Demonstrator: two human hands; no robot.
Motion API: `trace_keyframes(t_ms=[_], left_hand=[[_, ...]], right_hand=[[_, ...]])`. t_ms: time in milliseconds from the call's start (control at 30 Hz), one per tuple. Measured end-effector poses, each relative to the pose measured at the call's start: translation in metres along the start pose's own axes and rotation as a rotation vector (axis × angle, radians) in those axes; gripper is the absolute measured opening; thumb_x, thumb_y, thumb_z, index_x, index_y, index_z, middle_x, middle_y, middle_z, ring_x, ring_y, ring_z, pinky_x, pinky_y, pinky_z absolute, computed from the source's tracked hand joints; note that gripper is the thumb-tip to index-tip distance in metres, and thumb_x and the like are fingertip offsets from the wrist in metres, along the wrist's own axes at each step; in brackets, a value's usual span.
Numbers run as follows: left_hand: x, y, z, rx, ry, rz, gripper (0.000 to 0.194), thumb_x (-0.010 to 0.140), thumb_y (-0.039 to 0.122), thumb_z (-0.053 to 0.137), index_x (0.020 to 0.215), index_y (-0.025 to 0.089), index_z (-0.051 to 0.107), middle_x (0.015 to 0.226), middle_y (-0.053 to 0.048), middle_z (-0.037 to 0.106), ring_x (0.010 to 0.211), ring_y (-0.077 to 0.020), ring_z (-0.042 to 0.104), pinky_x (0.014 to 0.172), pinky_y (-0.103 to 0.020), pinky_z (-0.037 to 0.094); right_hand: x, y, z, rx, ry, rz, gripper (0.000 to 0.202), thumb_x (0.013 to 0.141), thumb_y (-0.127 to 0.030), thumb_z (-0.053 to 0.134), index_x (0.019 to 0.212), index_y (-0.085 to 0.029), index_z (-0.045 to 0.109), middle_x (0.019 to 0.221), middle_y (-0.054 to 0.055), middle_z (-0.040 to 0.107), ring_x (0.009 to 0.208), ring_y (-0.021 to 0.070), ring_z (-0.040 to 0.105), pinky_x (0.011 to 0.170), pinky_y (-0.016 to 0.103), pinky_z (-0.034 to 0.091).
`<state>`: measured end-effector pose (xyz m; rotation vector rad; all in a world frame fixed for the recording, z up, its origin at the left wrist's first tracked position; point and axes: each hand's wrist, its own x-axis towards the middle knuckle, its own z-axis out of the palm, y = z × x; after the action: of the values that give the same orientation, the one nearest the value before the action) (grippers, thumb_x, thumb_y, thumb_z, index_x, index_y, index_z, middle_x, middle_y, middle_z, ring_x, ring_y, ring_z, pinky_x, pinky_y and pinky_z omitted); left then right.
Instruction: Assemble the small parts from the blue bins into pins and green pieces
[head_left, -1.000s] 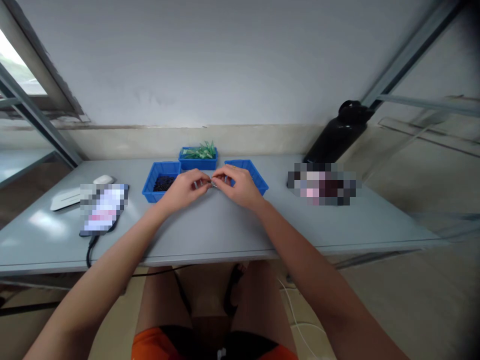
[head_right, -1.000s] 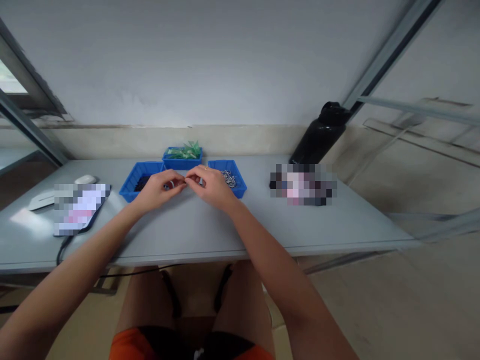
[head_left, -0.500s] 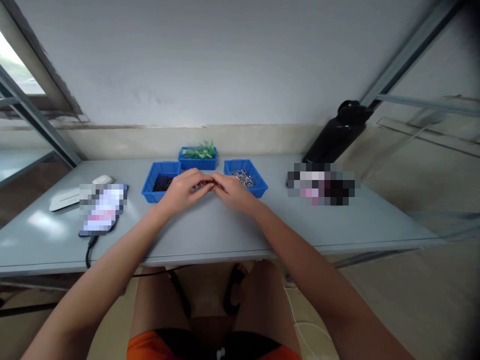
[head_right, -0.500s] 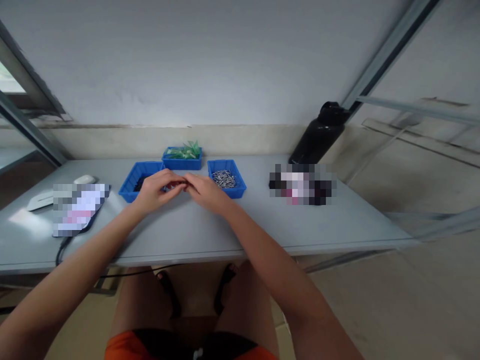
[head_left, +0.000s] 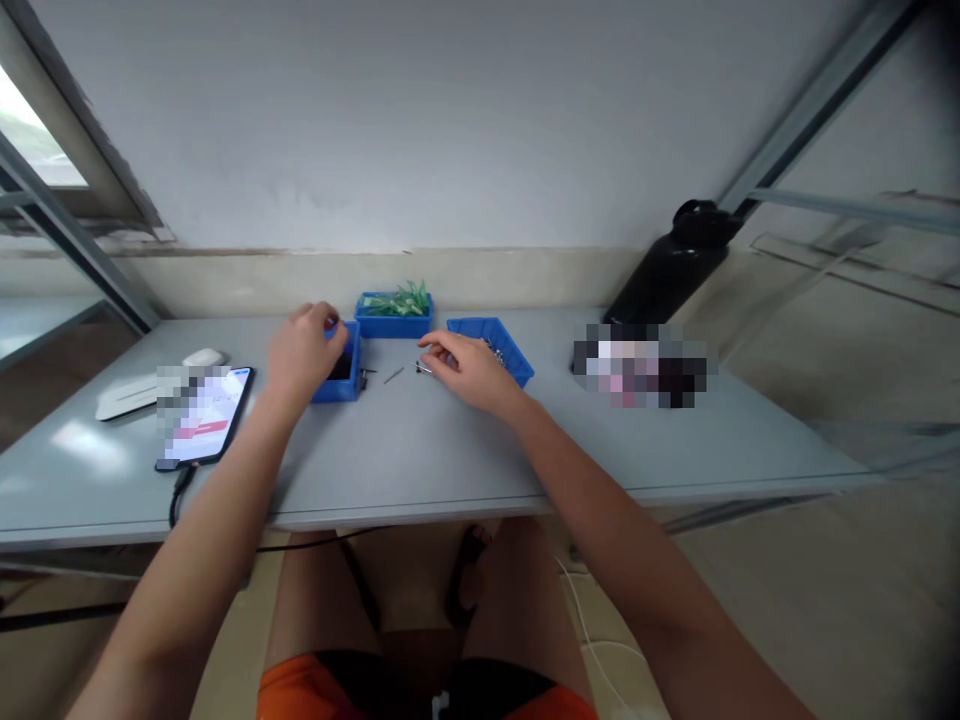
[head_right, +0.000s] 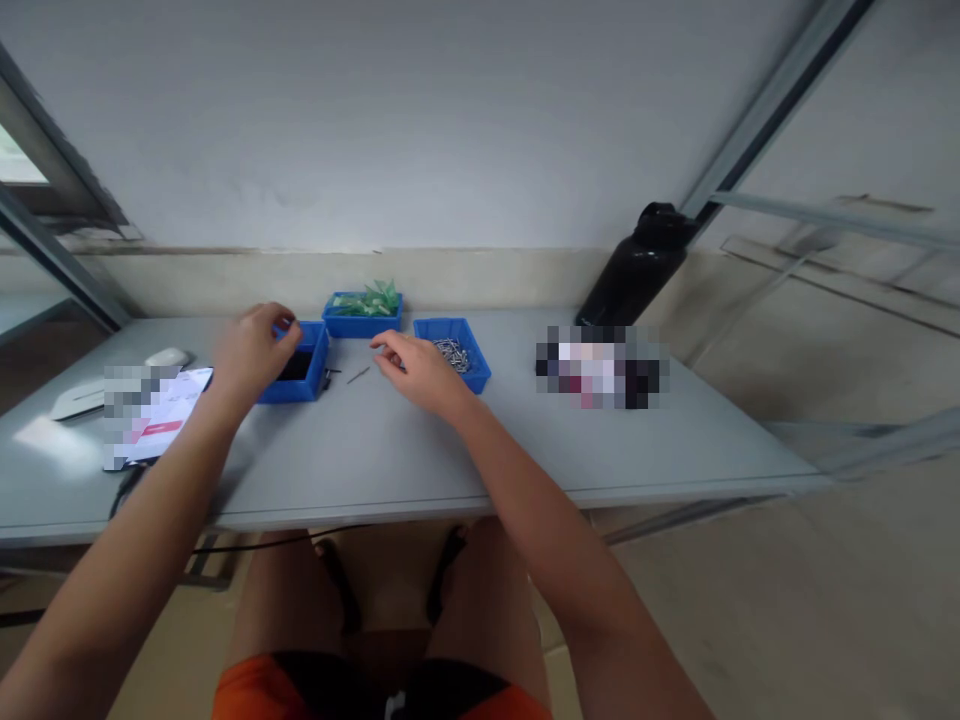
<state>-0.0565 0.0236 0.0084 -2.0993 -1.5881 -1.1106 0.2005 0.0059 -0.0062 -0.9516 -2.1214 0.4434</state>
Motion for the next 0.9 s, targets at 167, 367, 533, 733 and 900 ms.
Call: trace_keyframes(t_ms=[167, 367, 533, 733, 900], left_hand=[[0.000, -0.014, 0.003, 0.132, -0.245, 0.007, 0.026, 0.086, 0.039, 0.054, 0.089, 0.018, 0.069, 0.075, -0.009, 0.066, 0.077, -0.0245, 0.060, 0.068, -0.037, 0.046], [-0.006, 0.035, 0.000, 0.148, -0.568, 0.390, 0.035, 0.092, 0.034, 0.044, 0.110, 0.015, 0.067, 0.101, -0.010, 0.066, 0.101, -0.0258, 0.059, 0.089, -0.038, 0.046], [-0.015, 0.047, 0.003, 0.287, -0.663, 0.429, 0.031, 0.088, 0.030, 0.049, 0.104, 0.015, 0.071, 0.108, -0.013, 0.063, 0.105, -0.0272, 0.056, 0.090, -0.040, 0.044], [-0.019, 0.050, 0.001, 0.464, -0.694, 0.310, 0.028, 0.086, 0.026, 0.052, 0.097, 0.012, 0.073, 0.117, -0.016, 0.060, 0.118, -0.0308, 0.049, 0.095, -0.040, 0.041], [-0.021, 0.052, 0.003, 0.490, -0.707, 0.281, 0.028, 0.088, 0.017, 0.048, 0.093, 0.011, 0.074, 0.119, -0.017, 0.061, 0.124, -0.0315, 0.046, 0.096, -0.040, 0.040]], right_hand=[[0.000, 0.000, -0.001, -0.011, -0.002, -0.001, 0.020, 0.090, -0.028, 0.048, 0.101, -0.019, 0.061, 0.087, 0.005, 0.066, 0.074, 0.0152, 0.058, 0.070, 0.029, 0.043], [0.000, 0.001, -0.001, -0.046, 0.000, -0.002, 0.019, 0.090, -0.027, 0.048, 0.100, -0.019, 0.063, 0.086, 0.004, 0.066, 0.070, 0.0137, 0.055, 0.070, 0.028, 0.042], [0.000, 0.003, -0.001, -0.070, -0.008, -0.020, 0.019, 0.091, -0.028, 0.047, 0.097, -0.019, 0.063, 0.084, 0.004, 0.065, 0.069, 0.0138, 0.054, 0.069, 0.028, 0.040], [0.001, 0.002, -0.001, -0.090, -0.013, -0.055, 0.019, 0.091, -0.026, 0.046, 0.092, -0.019, 0.063, 0.081, 0.003, 0.064, 0.071, 0.0145, 0.053, 0.070, 0.028, 0.039], [0.001, 0.002, -0.001, -0.096, -0.017, -0.052, 0.019, 0.091, -0.027, 0.046, 0.092, -0.019, 0.063, 0.082, 0.004, 0.064, 0.070, 0.0141, 0.052, 0.069, 0.028, 0.038]])
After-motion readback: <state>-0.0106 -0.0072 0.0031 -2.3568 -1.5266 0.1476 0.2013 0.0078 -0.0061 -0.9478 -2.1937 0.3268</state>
